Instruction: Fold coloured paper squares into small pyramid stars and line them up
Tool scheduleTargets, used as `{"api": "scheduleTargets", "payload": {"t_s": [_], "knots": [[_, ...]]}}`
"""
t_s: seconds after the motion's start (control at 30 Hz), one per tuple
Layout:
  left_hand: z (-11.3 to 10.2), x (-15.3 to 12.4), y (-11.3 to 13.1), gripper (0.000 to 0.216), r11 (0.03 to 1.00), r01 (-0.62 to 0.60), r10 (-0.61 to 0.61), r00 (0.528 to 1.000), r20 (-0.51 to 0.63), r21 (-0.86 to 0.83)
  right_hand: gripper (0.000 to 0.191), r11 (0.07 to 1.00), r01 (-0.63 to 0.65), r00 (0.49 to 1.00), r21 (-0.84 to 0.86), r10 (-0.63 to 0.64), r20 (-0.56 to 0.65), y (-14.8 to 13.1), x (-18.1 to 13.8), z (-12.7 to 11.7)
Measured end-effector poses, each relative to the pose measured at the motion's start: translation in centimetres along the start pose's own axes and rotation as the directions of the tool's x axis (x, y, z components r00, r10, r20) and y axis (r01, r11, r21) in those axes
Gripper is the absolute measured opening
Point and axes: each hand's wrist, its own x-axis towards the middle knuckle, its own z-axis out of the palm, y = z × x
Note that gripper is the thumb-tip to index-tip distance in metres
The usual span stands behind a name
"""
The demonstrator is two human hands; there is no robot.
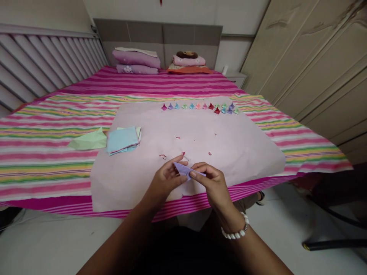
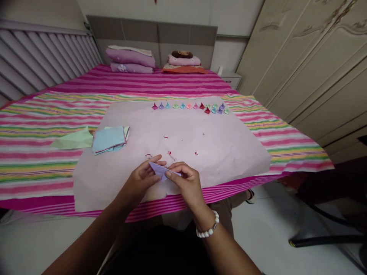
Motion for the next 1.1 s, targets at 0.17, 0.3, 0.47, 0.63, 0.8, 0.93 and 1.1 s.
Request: {"api": "scheduleTargets", "payload": {"t_s": [0.17, 0.3, 0.47, 0.63, 0.8, 0.93, 1.1], "knots": [[0.6, -0.1, -0.9, 0.023, 0.999, 0.037, -0.037, 0.999, -0.024, -0.011, 0.008, 0.999, 0.041, 0.999, -0.013, -0.042, -0.013, 0.0, -0.3, 0.2], [0.1, 0.1, -0.6, 0.018, 0.998, 0.042, -0.042, 0.999, -0.007, 0.043, 0.014, 1.0, -0.014, 0.999, 0.001, 0.014, 0.034, -0.6, -0.3, 0.1], [-0.5, -0.1, -0.2, 0.013, 0.996, 0.041, -0.05, 0.992, 0.116, 0.084, 0.024, 0.98, -0.177, 0.982, 0.092, 0.169, 0.089, -1.1, -0.2, 0.2], [-0.9, -0.3, -0.5, 0.01, 0.994, 0.024, -0.044, 0.983, 0.181, 0.11, 0.022, 0.962, -0.244, 0.966, 0.125, 0.228, 0.124, -1.0, -0.1, 0.2], [-1.1, -0.3, -0.2, 0.008, 0.99, 0.036, -0.064, 0.975, 0.211, 0.134, 0.024, 0.966, -0.239, 0.967, 0.101, 0.226, 0.12, -1.2, -0.1, 0.1], [-1.1, -0.3, 0.2, 0.009, 0.985, 0.035, -0.075, 0.969, 0.235, 0.171, 0.021, 0.967, -0.237, 0.966, 0.088, 0.226, 0.125, -1.5, 0.0, 0.2], [-1.2, -0.1, 0.3, 0.009, 0.985, 0.036, -0.077, 0.967, 0.243, 0.171, 0.021, 0.969, -0.237, 0.967, 0.075, 0.228, 0.114, -1.3, 0.2, 0.1]]}}
